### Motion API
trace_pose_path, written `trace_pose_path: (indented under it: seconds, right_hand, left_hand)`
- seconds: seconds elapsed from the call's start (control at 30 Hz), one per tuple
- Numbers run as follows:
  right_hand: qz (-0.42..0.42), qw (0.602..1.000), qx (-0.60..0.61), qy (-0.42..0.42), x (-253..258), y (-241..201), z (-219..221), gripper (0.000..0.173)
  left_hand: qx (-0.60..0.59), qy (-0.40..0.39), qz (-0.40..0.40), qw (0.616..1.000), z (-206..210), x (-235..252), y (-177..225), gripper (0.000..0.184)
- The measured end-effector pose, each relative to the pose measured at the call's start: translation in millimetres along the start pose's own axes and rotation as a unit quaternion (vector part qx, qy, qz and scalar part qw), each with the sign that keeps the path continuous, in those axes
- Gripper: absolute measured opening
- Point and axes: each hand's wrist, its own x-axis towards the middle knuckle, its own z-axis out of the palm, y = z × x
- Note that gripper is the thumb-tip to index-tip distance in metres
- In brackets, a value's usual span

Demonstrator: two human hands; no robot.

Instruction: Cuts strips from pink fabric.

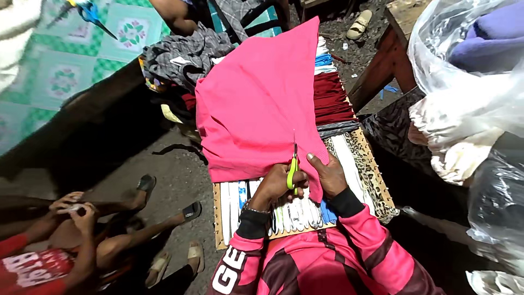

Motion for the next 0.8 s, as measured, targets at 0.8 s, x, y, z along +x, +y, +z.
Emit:
trace_pose_path:
  seconds: [0.8]
  right_hand:
    - [-0.005, 1.0, 0.01, 0.001, 0, 2, -8, 0.022]
  left_hand:
    - [0.018, 0.001, 0.045, 0.999, -11, 29, 19, 0.022]
